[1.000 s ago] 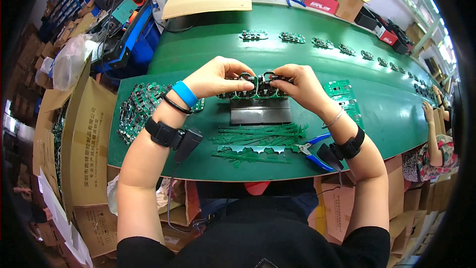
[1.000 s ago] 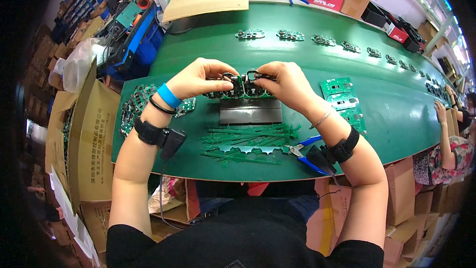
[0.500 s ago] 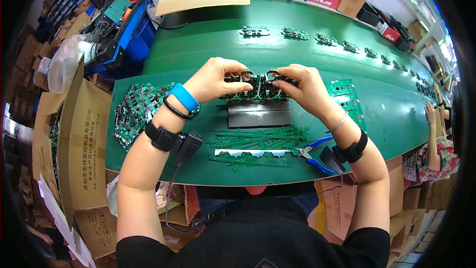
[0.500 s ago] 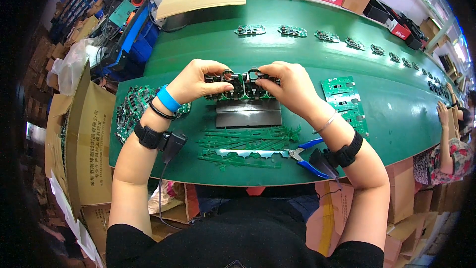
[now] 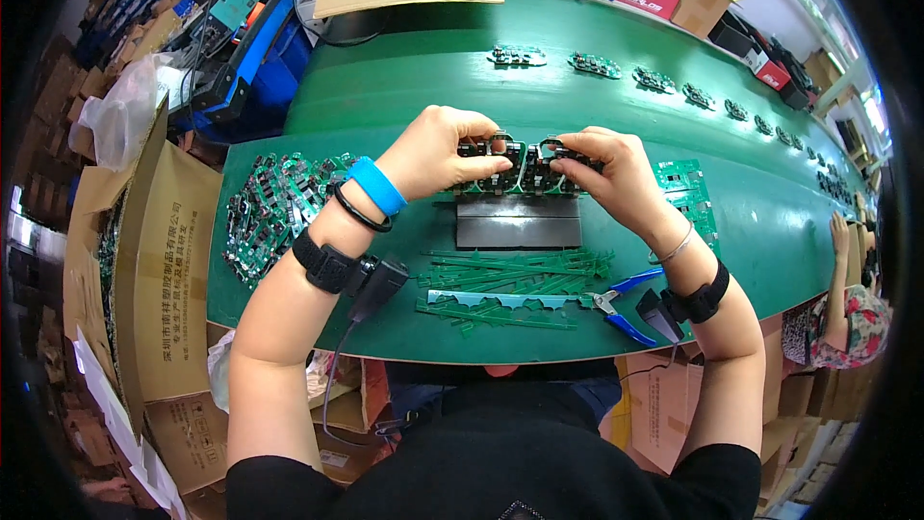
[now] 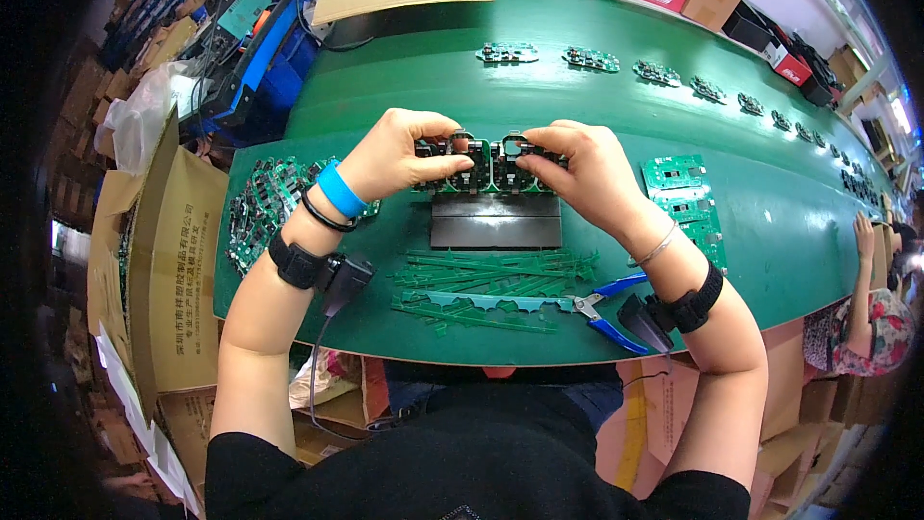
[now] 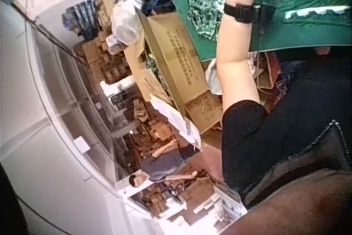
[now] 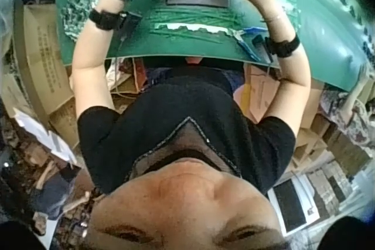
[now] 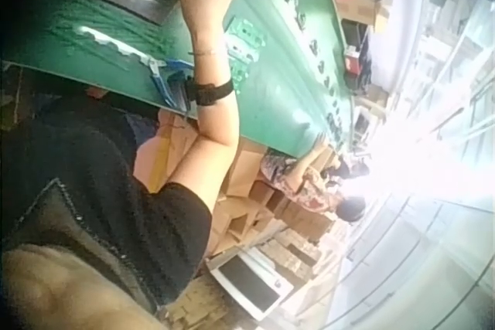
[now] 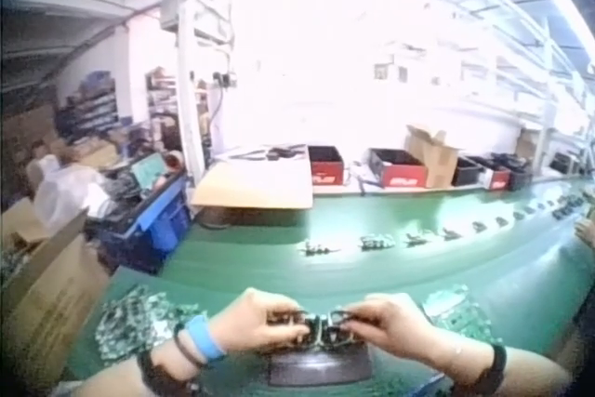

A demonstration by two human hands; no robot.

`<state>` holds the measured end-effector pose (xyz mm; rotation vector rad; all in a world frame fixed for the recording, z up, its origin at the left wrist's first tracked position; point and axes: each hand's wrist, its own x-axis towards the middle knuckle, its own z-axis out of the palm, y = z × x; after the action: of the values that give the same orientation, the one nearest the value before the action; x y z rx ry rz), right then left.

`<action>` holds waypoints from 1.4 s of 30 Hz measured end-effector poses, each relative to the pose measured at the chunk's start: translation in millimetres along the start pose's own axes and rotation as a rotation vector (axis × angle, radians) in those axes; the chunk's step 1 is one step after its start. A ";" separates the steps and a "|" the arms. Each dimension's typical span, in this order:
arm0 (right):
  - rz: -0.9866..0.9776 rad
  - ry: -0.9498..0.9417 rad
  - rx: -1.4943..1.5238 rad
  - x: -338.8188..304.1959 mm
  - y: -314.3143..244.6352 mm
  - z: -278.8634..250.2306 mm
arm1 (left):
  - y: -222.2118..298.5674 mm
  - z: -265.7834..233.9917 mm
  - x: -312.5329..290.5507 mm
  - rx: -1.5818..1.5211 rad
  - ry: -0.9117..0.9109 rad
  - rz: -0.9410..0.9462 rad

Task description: The worker is using diagonal pliers to snip excess leads or components from printed circuit boards on a factory assembly line.

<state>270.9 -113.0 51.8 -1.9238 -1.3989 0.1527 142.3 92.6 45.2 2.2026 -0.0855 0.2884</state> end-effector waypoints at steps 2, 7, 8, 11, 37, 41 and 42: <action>-0.007 0.002 -0.003 0.9 1.4 0.9 | -3.2 1.2 0.5 -0.009 0.011 0.040; 0.009 0.016 0.016 -1.5 2.8 -0.9 | -1.1 4.2 -0.2 -0.017 -0.008 0.021; 0.015 -0.003 0.014 -1.7 -0.8 -1.9 | -1.6 5.0 -2.4 -0.028 0.000 0.019; -0.017 -0.016 -0.028 -4.4 1.4 0.8 | -0.5 8.8 -9.7 0.012 0.012 0.081; 0.074 0.347 -0.339 70.9 52.5 -62.5 | -62.6 -14.3 35.7 -0.380 0.226 -0.446; 0.111 -0.285 0.126 56.0 1.0 -54.9 | -65.4 -12.1 33.0 -0.401 0.334 -0.432; 0.129 -0.373 0.168 49.4 -5.5 -41.3 | -64.5 -11.1 33.8 -0.431 0.346 -0.425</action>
<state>306.7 -90.0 100.4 -1.9083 -1.4411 0.6991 183.8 141.8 9.4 1.6658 0.4640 0.3668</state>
